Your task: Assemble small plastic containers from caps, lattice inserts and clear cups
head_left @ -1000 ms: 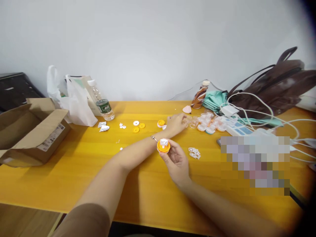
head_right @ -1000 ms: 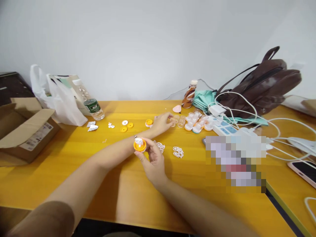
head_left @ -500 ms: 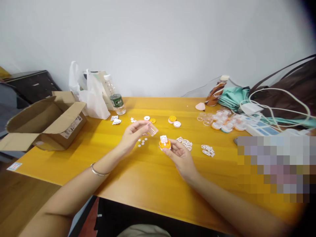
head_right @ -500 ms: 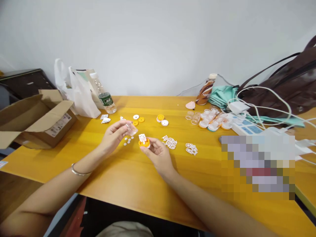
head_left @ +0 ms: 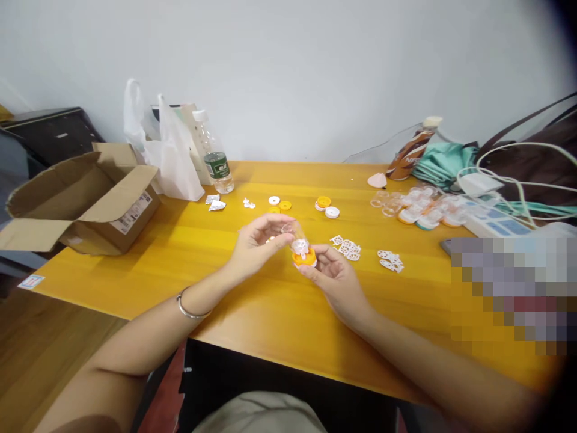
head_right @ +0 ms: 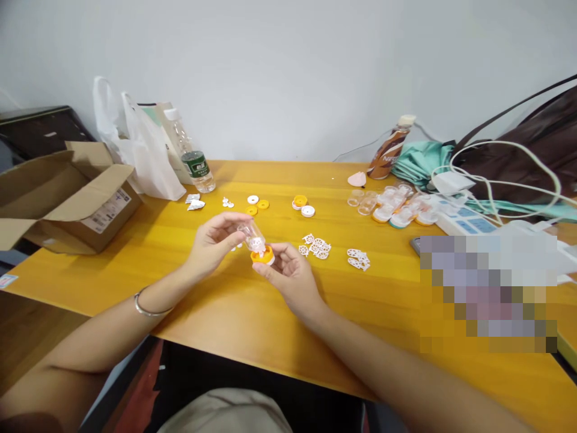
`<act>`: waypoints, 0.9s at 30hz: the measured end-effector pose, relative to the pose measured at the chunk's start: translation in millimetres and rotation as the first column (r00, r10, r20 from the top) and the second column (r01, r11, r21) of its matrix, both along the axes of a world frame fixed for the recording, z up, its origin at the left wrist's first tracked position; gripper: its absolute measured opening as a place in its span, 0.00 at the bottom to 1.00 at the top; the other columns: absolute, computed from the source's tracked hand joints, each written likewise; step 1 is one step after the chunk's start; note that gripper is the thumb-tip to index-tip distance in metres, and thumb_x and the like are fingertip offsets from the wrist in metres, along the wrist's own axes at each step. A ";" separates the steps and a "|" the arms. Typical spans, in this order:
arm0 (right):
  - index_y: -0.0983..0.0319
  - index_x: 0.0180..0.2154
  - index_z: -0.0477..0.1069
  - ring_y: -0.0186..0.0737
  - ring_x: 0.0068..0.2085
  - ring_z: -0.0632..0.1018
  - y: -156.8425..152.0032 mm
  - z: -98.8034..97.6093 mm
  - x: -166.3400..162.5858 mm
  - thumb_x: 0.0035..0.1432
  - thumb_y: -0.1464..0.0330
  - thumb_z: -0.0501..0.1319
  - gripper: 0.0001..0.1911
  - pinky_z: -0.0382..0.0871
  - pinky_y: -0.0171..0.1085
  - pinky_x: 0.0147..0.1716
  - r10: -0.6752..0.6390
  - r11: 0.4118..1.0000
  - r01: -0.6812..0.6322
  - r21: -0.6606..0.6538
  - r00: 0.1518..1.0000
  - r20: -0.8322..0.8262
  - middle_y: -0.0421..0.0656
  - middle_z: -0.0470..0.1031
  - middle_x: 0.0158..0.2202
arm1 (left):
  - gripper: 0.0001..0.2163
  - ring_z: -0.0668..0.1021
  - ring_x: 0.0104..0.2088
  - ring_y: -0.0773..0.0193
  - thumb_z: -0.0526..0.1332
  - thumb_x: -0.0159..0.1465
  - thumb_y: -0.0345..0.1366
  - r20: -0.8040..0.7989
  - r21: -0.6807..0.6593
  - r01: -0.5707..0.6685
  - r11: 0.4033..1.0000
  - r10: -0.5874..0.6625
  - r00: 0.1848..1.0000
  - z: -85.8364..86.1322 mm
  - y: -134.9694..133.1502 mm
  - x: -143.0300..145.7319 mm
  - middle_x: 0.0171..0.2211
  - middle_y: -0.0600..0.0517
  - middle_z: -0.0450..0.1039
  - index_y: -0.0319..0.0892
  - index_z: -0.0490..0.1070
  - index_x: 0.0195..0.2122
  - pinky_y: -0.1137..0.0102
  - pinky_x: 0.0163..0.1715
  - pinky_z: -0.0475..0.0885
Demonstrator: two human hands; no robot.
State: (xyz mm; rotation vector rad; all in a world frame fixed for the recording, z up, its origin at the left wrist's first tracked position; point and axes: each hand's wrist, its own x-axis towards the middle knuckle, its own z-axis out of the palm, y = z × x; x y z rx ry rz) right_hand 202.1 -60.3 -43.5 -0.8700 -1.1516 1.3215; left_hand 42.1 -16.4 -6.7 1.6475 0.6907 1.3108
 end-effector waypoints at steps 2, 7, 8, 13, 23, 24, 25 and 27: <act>0.58 0.34 0.68 0.35 0.37 0.75 -1.1 1.5 -0.4 0.44 0.64 0.68 0.14 0.69 0.37 0.40 -0.001 1.000 0.001 0.011 1.000 0.023 0.39 0.76 0.35 | 0.11 0.76 0.34 0.68 0.65 0.54 0.34 -0.021 0.009 0.038 0.999 -0.038 0.999 -1.9 -1.4 0.5 0.34 0.51 0.75 0.41 0.71 0.39 0.71 0.38 0.72; 0.58 0.34 0.68 0.35 0.37 0.75 -4.3 2.5 -9.2 0.44 0.65 0.68 0.14 0.70 0.37 0.40 -0.038 0.999 0.037 0.027 0.999 0.032 0.39 0.76 0.35 | 0.10 0.76 0.36 0.69 0.64 0.56 0.34 0.011 -0.048 0.069 0.996 -0.069 0.998 -4.2 -4.0 0.6 0.35 0.51 0.74 0.41 0.71 0.39 0.71 0.40 0.71; 0.58 0.34 0.68 0.35 0.37 0.75 -4.8 2.2 -11.6 0.44 0.65 0.68 0.14 0.69 0.37 0.41 -0.040 0.999 0.040 0.024 0.999 0.019 0.38 0.76 0.35 | 0.10 0.76 0.36 0.69 0.64 0.56 0.34 0.018 -0.053 0.072 0.996 -0.071 0.997 -4.3 -4.5 0.5 0.35 0.51 0.74 0.41 0.70 0.38 0.71 0.40 0.70; 0.58 0.35 0.68 0.35 0.39 0.76 -4.4 0.9 -17.4 0.44 0.65 0.68 0.15 0.68 0.38 0.45 -0.063 0.997 0.065 0.034 0.996 -0.064 0.39 0.76 0.37 | 0.10 0.75 0.35 0.69 0.64 0.55 0.35 0.025 -0.028 0.093 0.995 -0.092 0.995 -7.1 -3.6 0.6 0.34 0.52 0.73 0.41 0.70 0.39 0.72 0.39 0.69; 0.58 0.32 0.66 0.33 0.37 0.75 -4.0 -4.5 -15.6 0.41 0.67 0.70 0.16 0.68 0.35 0.42 -0.113 0.992 0.115 0.050 0.993 -0.027 0.36 0.75 0.33 | 0.11 0.73 0.30 0.70 0.65 0.53 0.34 0.011 -0.047 0.088 0.995 -0.087 0.996 -17.4 2.1 4.9 0.30 0.52 0.72 0.38 0.66 0.34 0.71 0.36 0.67; 0.58 0.32 0.65 0.32 0.37 0.75 -4.6 -4.5 -15.3 0.40 0.68 0.70 0.17 0.68 0.34 0.42 -0.119 0.992 0.120 0.048 0.992 -0.034 0.36 0.74 0.33 | 0.11 0.73 0.31 0.70 0.65 0.53 0.34 0.014 -0.046 0.094 0.994 -0.094 0.995 -17.8 1.3 5.7 0.30 0.52 0.72 0.38 0.66 0.34 0.71 0.36 0.67; 0.58 0.31 0.65 0.32 0.36 0.74 -5.2 -4.3 -14.7 0.40 0.68 0.70 0.17 0.68 0.34 0.41 -0.125 0.991 0.127 0.044 0.991 -0.039 0.35 0.74 0.32 | 0.11 0.73 0.31 0.70 0.65 0.53 0.34 0.017 -0.045 0.102 0.994 -0.102 0.995 -17.9 0.4 6.4 0.30 0.52 0.72 0.38 0.65 0.34 0.71 0.37 0.67; 0.58 0.30 0.65 0.31 0.35 0.74 -6.4 -3.5 -13.1 0.40 0.68 0.70 0.16 0.68 0.33 0.39 -0.130 0.991 0.131 0.032 0.991 -0.041 0.35 0.73 0.31 | 0.11 0.74 0.31 0.70 0.65 0.54 0.34 0.018 -0.055 0.131 0.990 -0.130 0.991 -17.2 -1.0 6.8 0.30 0.52 0.72 0.38 0.65 0.34 0.71 0.37 0.67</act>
